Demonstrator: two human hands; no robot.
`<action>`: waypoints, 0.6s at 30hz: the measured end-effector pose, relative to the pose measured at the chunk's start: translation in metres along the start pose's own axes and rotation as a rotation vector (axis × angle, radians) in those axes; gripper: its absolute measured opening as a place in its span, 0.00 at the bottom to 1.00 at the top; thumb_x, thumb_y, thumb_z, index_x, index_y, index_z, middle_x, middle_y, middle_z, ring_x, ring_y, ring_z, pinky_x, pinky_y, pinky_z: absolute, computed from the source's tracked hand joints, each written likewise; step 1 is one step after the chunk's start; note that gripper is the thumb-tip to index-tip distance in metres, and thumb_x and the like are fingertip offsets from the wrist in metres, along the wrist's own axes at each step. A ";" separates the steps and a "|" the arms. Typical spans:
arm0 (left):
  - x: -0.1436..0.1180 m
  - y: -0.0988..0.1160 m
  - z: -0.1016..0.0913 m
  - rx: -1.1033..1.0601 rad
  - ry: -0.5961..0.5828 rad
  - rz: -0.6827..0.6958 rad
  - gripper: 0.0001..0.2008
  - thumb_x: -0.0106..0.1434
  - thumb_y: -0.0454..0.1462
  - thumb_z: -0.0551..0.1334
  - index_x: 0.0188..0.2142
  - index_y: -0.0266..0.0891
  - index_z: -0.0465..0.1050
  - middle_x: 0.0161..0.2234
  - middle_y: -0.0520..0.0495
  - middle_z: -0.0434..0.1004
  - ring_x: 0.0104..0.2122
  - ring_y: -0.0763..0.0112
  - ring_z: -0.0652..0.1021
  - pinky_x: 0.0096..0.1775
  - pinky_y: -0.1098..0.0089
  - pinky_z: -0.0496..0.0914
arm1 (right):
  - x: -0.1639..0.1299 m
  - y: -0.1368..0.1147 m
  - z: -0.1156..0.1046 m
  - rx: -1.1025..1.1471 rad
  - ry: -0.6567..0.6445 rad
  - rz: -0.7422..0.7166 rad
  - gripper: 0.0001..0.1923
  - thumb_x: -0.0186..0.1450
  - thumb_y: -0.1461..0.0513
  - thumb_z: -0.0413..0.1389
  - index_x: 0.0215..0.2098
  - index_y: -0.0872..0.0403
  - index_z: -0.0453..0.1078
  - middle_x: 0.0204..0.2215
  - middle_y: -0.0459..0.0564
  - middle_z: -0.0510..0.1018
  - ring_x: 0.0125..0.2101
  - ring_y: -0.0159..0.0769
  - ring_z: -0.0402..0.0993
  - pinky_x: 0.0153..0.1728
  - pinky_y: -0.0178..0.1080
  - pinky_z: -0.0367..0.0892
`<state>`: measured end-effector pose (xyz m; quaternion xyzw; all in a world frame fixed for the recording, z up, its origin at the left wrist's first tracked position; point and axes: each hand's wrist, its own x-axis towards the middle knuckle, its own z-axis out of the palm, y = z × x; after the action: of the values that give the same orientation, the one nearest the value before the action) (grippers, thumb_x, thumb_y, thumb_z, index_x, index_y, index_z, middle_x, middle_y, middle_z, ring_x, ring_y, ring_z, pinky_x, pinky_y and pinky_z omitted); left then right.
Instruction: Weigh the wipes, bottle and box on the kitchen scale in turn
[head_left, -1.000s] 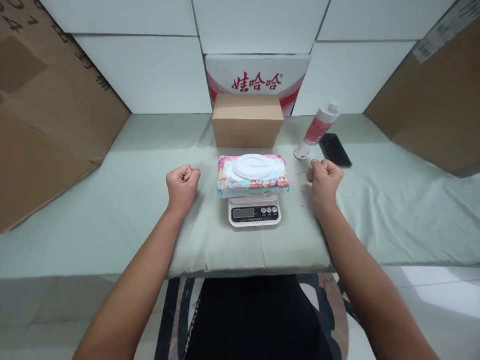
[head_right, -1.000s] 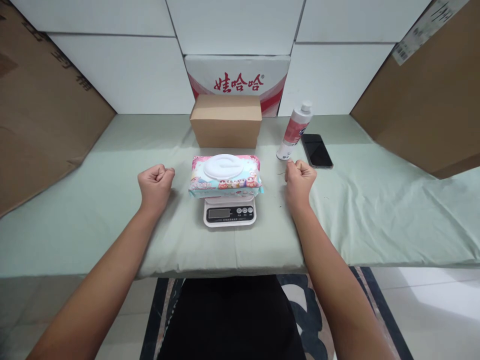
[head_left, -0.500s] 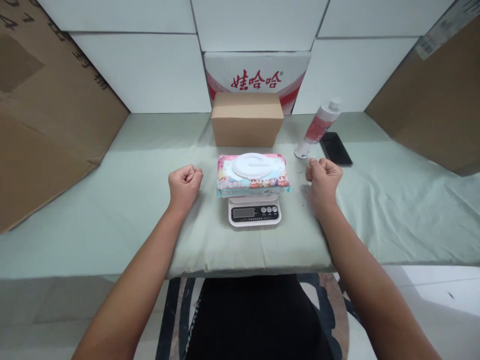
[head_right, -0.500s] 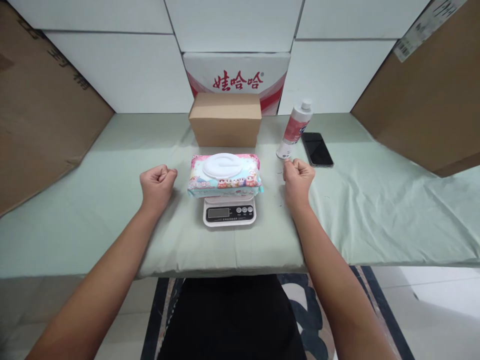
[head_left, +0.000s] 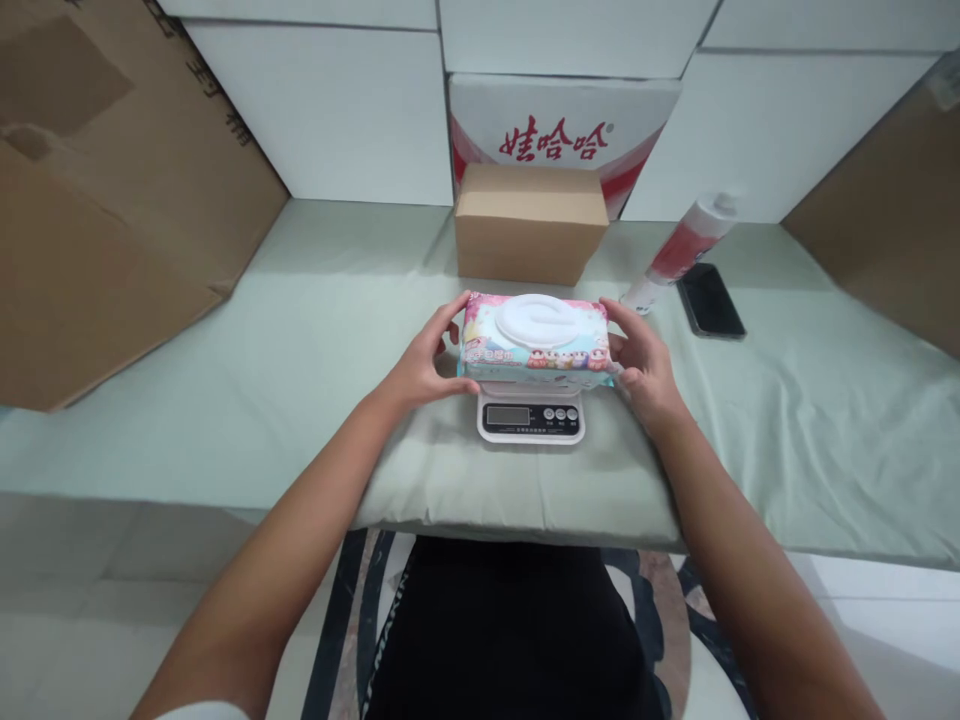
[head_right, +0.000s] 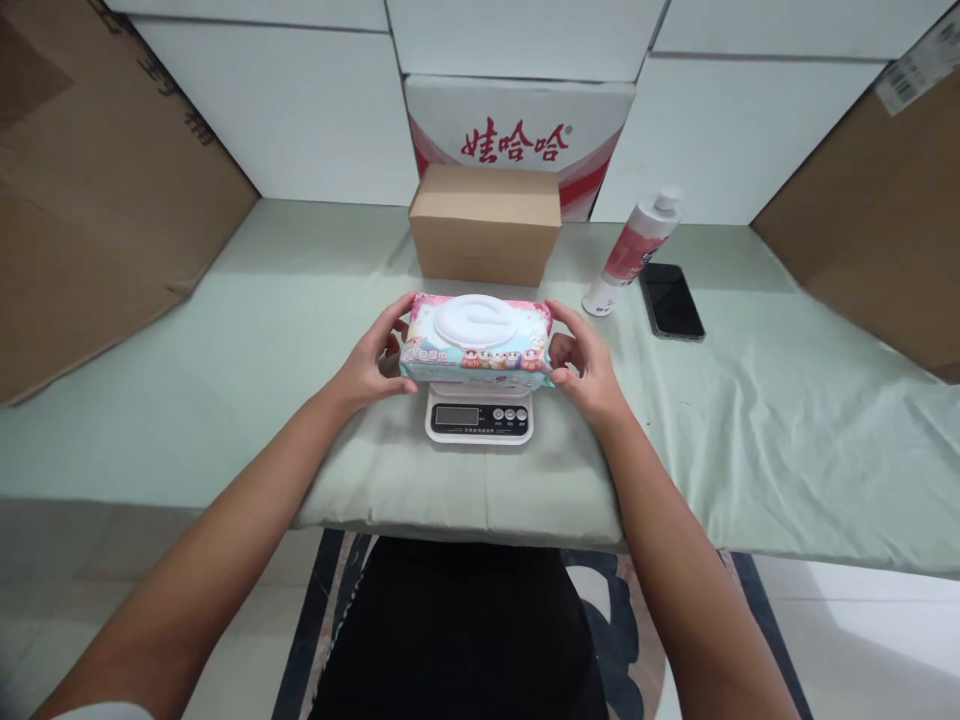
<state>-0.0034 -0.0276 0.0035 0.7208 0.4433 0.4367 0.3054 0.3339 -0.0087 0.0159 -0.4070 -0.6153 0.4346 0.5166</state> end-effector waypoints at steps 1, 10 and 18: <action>0.000 0.000 0.001 0.018 -0.004 0.009 0.60 0.45 0.65 0.76 0.73 0.50 0.61 0.68 0.35 0.68 0.44 0.61 0.74 0.39 0.65 0.69 | 0.000 0.000 0.000 0.004 -0.030 0.006 0.53 0.39 0.35 0.76 0.59 0.45 0.76 0.52 0.53 0.81 0.40 0.45 0.81 0.30 0.40 0.77; 0.001 0.006 0.011 -0.013 0.037 0.016 0.53 0.52 0.56 0.77 0.73 0.50 0.61 0.63 0.36 0.73 0.45 0.59 0.78 0.35 0.66 0.72 | -0.002 -0.007 0.012 0.030 -0.098 -0.005 0.50 0.37 0.51 0.83 0.56 0.44 0.73 0.56 0.51 0.78 0.47 0.44 0.83 0.37 0.37 0.80; 0.002 0.025 0.012 -0.033 0.040 0.012 0.53 0.49 0.55 0.79 0.71 0.47 0.64 0.54 0.39 0.80 0.42 0.58 0.81 0.36 0.64 0.74 | -0.005 -0.025 0.002 0.074 -0.133 -0.032 0.42 0.42 0.54 0.82 0.53 0.43 0.73 0.53 0.50 0.81 0.45 0.42 0.83 0.38 0.40 0.82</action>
<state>0.0168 -0.0370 0.0200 0.7094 0.4378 0.4601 0.3055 0.3313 -0.0214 0.0384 -0.3482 -0.6381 0.4747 0.4962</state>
